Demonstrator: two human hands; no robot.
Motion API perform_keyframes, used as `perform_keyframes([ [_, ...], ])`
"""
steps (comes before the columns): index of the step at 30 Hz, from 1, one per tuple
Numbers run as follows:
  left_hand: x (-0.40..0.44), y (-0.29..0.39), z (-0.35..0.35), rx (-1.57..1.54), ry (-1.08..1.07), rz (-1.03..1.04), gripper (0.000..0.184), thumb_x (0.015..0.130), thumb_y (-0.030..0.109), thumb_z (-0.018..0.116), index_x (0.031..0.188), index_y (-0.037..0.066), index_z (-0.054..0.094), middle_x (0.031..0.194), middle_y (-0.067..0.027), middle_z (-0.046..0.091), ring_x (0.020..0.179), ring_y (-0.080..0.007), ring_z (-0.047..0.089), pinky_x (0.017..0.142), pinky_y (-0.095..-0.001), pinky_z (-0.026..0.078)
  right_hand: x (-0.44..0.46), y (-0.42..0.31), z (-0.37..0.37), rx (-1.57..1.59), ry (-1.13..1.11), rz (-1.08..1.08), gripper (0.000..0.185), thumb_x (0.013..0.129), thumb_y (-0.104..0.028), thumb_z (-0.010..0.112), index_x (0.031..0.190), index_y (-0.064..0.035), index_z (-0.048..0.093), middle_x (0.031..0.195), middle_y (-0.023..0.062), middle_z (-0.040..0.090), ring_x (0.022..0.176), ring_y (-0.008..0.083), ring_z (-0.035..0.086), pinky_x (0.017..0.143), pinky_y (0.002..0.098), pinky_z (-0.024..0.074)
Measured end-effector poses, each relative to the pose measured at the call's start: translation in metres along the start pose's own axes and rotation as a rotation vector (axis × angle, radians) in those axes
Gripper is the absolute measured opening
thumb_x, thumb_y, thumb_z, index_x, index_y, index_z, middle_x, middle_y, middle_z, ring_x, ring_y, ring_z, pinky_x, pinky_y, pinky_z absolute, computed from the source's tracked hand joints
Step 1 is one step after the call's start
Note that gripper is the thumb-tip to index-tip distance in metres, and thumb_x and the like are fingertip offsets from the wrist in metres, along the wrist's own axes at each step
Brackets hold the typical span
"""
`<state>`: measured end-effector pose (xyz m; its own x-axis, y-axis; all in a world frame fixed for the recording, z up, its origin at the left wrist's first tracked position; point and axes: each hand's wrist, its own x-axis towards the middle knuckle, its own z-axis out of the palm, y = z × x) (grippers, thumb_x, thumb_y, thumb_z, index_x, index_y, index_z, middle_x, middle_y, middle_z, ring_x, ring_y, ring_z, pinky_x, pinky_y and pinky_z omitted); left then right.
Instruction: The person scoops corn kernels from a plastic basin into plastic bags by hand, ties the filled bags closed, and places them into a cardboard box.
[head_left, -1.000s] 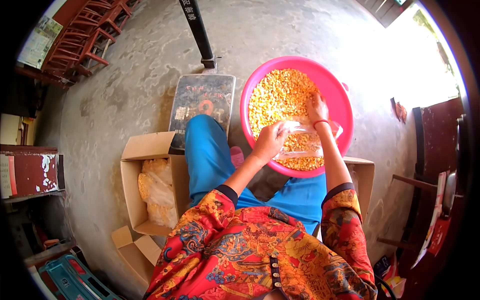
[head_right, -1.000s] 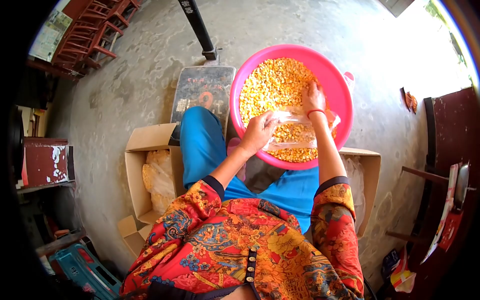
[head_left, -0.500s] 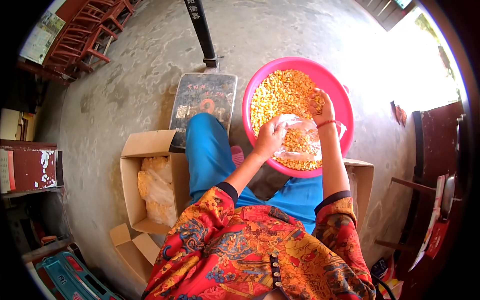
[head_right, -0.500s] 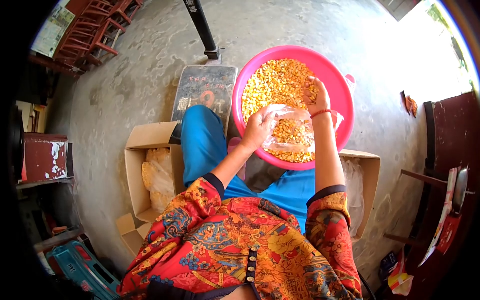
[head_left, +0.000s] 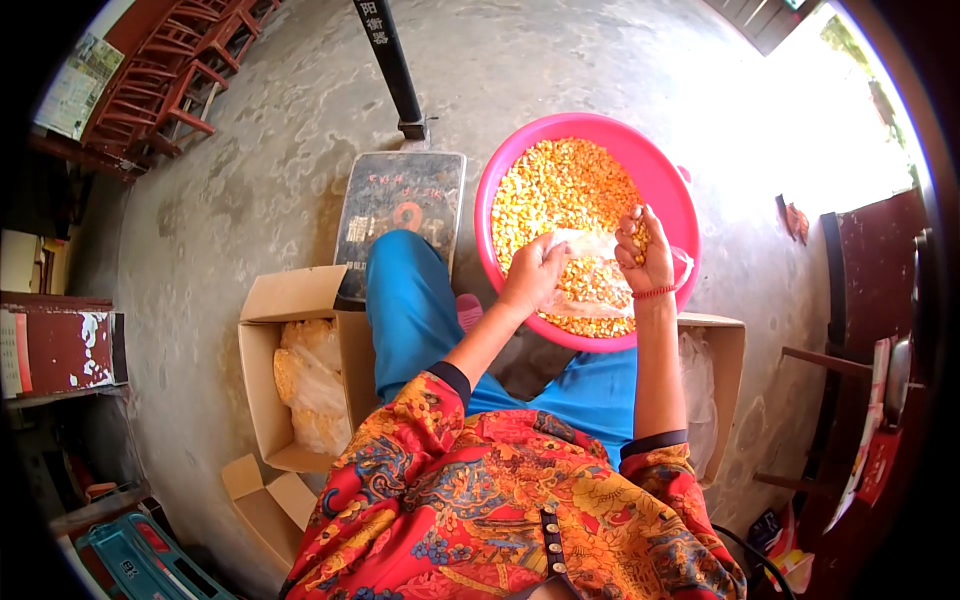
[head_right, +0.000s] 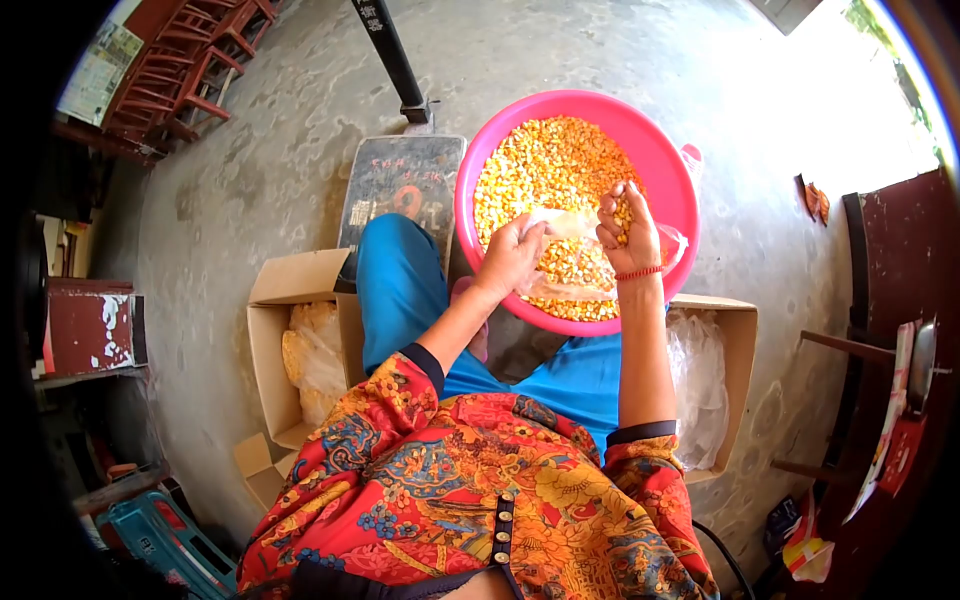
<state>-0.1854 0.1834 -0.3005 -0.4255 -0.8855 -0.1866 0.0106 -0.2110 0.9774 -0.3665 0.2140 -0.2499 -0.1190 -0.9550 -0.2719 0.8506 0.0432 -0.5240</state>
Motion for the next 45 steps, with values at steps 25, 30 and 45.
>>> perform_keyframes([
  [25,-0.002,0.003,-0.001,0.175,0.027,0.131,0.023,0.091,0.014,0.047,0.107,0.001,0.057,0.086,-0.0074,0.064,0.071,-0.0113,0.056,0.062,-0.0252,0.045,0.009,-0.023,0.014,-1.022,0.087,-0.227,0.016,0.087,-0.011,0.051,0.092,-0.0013,0.062,0.076,-0.0002,0.059,0.063,0.0049,0.053,0.049,0.0181,0.0435],
  [30,-0.001,-0.004,0.002,0.094,0.067,0.210,0.019,0.087,0.010,0.051,0.100,-0.002,0.057,0.081,-0.0172,0.064,0.072,-0.0224,0.063,0.064,-0.0313,0.048,0.070,-0.029,-0.078,-1.301,0.284,-0.179,0.016,0.083,-0.013,0.055,0.095,-0.0046,0.061,0.078,0.0033,0.061,0.066,0.0105,0.056,0.058,0.0235,0.0475],
  [45,-0.006,0.008,0.000,0.194,0.067,0.208,0.016,0.084,0.010,0.052,0.094,-0.002,0.056,0.082,-0.0226,0.061,0.080,-0.0375,0.060,0.065,-0.0397,0.047,0.101,0.053,-0.013,-2.058,-0.130,-0.334,0.026,0.080,-0.033,0.056,0.094,-0.0109,0.057,0.090,0.0169,0.060,0.083,0.0333,0.059,0.072,0.0426,0.0468],
])
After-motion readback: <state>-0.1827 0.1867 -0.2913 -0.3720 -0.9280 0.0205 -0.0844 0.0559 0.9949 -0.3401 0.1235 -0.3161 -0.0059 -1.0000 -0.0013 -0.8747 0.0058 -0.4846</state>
